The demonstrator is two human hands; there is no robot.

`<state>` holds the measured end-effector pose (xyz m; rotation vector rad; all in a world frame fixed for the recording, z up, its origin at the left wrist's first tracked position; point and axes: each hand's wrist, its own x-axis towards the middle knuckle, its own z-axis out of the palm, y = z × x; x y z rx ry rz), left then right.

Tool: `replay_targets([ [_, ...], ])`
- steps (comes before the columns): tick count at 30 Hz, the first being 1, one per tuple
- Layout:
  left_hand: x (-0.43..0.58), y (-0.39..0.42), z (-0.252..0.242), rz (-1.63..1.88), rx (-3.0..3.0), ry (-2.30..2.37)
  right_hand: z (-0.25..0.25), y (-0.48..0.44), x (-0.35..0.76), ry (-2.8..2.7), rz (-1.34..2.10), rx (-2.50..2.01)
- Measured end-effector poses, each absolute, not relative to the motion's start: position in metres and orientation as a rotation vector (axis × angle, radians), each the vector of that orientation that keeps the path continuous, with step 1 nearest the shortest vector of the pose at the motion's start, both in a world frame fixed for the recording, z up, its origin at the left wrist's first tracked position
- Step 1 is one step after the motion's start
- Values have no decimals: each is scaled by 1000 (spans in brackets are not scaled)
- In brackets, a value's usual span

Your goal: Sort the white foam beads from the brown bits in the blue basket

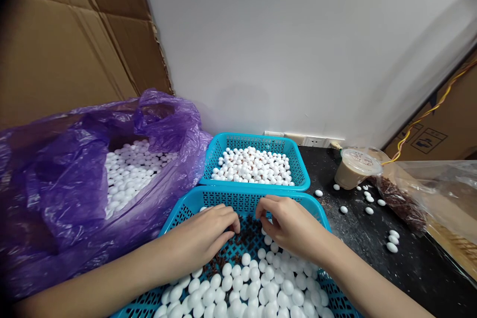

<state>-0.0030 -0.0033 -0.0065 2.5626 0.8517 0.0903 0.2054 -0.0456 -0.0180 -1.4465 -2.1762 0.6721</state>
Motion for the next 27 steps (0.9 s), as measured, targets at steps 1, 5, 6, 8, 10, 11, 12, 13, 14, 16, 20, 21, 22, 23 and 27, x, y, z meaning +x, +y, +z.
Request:
replay_targets([
  [1, -3, -3, -6, 78, 2565, 857, -18, -46, 205, -2176, 675, -1445],
  [5, -3, -3, -6, 51, 2570, 862, -17, -47, 205, -2182, 677, -1445],
  [6, -3, -3, -6, 44, 2571, 857, -17, -47, 205, -2185, 677, -1447],
  [8, -3, -3, -6, 32, 2568, 849, -17, -47, 205, -2184, 676, -1450],
  [10, -3, -3, -5, 30, 2562, 842, -16, -47, 205, -2185, 677, -1453],
  [11, -3, -3, -4, 32, 2560, 839, -16, -46, 205, -2187, 678, -1452],
  [12, -3, -3, -3, 34, 2561, 835, -16, -46, 205, -2190, 678, -1453],
  [13, -3, -3, -3, 34, 2563, 833, -17, -46, 205, -2192, 678, -1455],
  [14, -2, -3, -3, 34, 2567, 832, -17, -46, 205, -2194, 680, -1456],
  [16, -2, -3, -3, 40, 2579, 831, -17, -46, 204, -2193, 681, -1458],
  [20, -2, -2, -6, 51, 2611, 794, -18, -47, 204, -2204, 683, -1466],
  [21, -2, -2, -7, 50, 2618, 788, -18, -47, 204, -2210, 682, -1468],
  [22, -2, -1, -7, 49, 2624, 788, -18, -47, 205, -2215, 680, -1469],
  [23, -2, -1, -8, 47, 2631, 790, -18, -47, 205, -2220, 679, -1470],
  [27, -2, -2, -7, 22, 2661, 797, -20, -47, 206, -2246, 689, -1481],
])
